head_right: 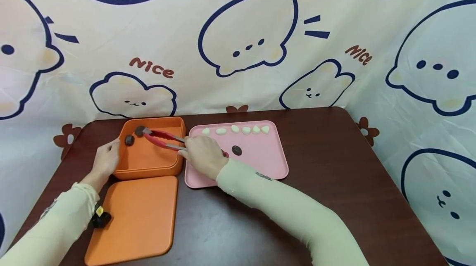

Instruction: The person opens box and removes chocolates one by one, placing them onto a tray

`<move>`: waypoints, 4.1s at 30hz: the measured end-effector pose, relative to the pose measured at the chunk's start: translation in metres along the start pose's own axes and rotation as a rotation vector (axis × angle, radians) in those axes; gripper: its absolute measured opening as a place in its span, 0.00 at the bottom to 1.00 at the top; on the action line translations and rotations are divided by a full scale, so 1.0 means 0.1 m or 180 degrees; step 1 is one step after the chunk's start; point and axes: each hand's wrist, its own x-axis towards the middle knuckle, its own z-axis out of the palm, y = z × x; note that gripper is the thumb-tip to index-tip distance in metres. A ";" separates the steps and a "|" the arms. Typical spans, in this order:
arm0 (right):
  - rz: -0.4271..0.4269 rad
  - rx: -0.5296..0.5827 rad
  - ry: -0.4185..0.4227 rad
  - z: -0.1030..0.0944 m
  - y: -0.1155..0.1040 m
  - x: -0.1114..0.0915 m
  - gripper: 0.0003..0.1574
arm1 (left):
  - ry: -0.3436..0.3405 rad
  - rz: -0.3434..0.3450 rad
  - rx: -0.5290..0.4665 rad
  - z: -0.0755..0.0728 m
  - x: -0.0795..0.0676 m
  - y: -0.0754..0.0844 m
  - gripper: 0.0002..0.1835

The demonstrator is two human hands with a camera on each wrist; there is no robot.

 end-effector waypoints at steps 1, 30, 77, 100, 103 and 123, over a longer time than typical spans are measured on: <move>0.0002 0.0030 0.0015 -0.01 0.02 -0.03 0.19 | 0.0012 0.0000 0.0009 0.00 0.00 0.00 0.33; 0.0104 0.0359 0.0301 -0.13 0.52 -0.73 0.19 | 0.0010 -0.0084 -0.0082 0.00 0.00 -0.04 0.33; 0.0778 0.0797 0.0284 -0.33 1.42 -1.60 0.19 | 0.0048 -0.0152 -0.0163 0.01 0.01 -0.01 0.33; 0.1138 0.0998 -0.0235 -0.36 1.80 -1.78 0.25 | 0.0027 -0.0116 -0.0205 0.02 -0.01 0.02 0.32; 0.1148 0.1024 -0.0316 -0.35 1.79 -1.80 0.24 | 0.0013 -0.0120 -0.0197 0.02 -0.01 0.02 0.32; 0.1162 0.0658 -0.0151 -0.37 1.79 -1.75 0.22 | 0.0100 -0.0154 -0.0189 -0.01 -0.01 0.01 0.32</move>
